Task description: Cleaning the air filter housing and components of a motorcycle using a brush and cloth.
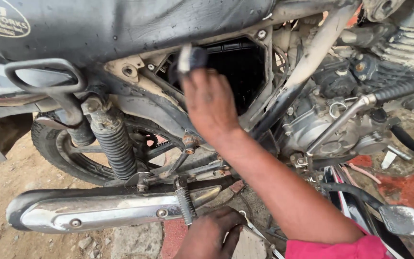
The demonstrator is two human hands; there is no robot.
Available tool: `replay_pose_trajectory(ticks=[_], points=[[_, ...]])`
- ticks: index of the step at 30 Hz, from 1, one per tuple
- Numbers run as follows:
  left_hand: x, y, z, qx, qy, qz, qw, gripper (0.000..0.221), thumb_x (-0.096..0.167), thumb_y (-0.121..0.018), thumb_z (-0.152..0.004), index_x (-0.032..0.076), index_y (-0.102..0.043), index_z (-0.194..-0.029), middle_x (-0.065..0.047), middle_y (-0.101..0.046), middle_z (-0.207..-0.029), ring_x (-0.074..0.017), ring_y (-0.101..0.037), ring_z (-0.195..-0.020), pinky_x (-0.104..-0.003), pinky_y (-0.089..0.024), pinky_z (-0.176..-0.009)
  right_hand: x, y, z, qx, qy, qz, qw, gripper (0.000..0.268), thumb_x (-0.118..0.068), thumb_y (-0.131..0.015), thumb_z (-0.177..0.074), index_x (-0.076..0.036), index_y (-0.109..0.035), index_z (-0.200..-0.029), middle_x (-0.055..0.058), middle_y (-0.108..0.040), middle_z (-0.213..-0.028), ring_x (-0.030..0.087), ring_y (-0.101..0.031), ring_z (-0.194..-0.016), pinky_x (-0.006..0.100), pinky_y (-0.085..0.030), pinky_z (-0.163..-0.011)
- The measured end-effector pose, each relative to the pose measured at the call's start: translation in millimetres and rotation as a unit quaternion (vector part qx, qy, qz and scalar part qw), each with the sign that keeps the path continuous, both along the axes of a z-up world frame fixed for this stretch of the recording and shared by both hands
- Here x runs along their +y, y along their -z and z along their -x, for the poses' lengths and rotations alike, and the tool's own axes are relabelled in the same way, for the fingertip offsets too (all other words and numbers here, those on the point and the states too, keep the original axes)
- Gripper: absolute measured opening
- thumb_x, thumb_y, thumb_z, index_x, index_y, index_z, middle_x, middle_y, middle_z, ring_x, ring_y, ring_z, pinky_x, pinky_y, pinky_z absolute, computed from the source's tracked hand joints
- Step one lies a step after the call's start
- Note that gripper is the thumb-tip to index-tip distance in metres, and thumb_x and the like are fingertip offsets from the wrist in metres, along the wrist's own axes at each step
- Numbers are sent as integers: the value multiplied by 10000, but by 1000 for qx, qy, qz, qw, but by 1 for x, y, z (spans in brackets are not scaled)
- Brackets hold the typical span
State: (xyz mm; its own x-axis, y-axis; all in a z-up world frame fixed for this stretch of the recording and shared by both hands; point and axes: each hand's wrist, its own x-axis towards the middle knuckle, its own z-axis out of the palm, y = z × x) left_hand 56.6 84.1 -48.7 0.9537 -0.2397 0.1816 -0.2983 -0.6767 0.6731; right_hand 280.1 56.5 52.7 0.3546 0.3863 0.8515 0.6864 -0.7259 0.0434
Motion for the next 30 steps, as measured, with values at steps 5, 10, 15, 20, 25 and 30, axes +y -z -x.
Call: replay_pose_trajectory(ticks=[5, 10, 15, 20, 25, 30], points=[[6, 12, 0, 5, -9, 0, 1000, 217, 82, -675, -864, 63, -719, -1075, -142, -717, -1049, -381, -690, -972, -474, -555, -806, -8, -20, 0, -77, 13, 107, 991, 277, -94, -559, -1019, -172, -684, -1254, 177, -592, -1125, 273, -624, -819, 406, -509, -702], [18, 8, 5, 9, -36, -21, 999, 157, 118, -662, -889, 82, -713, -1033, -119, -722, -1007, -370, -691, -921, -485, -547, -758, -53, -36, 14, -13, 42, 86, 995, 264, -111, -613, -992, -194, -738, -1208, 154, -595, -1107, 245, -635, -806, 466, -488, -790], [22, -12, 23, 25, -25, -49, 998, 152, 142, -639, -914, 78, -684, -1044, -135, -684, -936, -378, -674, -889, -513, -523, -727, -41, -26, 29, -58, 72, 33, 995, 320, -107, -683, -860, -135, -750, -1172, 128, -602, -1128, 242, -658, -876, 493, -470, -827], [23, -17, 31, -19, -4, -14, 1000, 120, 155, -637, -936, 70, -678, -1009, -130, -693, -949, -368, -681, -903, -492, -539, -749, 0, -23, 23, 66, -162, 26, 984, 262, -68, -702, -911, -46, -712, -1172, 169, -648, -1117, 357, -681, -953, 454, -548, -827], [26, -17, 32, -6, -10, -33, 999, 148, 135, -635, -898, 69, -686, -1020, -132, -692, -956, -374, -676, -888, -497, -533, -747, -50, -29, 19, 205, -197, 43, 958, 398, 15, -660, -809, -33, -725, -1199, 217, -650, -1192, 339, -707, -940, 418, -560, -851], [19, -13, 31, 6, -14, -17, 1000, 145, 140, -637, -903, 70, -690, -1019, -130, -702, -969, -383, -674, -897, -498, -532, -758, -49, -4, -11, 320, -140, 12, 937, 427, -9, -693, -784, -26, -716, -1209, 235, -635, -1285, 341, -699, -1068, 387, -534, -1012]])
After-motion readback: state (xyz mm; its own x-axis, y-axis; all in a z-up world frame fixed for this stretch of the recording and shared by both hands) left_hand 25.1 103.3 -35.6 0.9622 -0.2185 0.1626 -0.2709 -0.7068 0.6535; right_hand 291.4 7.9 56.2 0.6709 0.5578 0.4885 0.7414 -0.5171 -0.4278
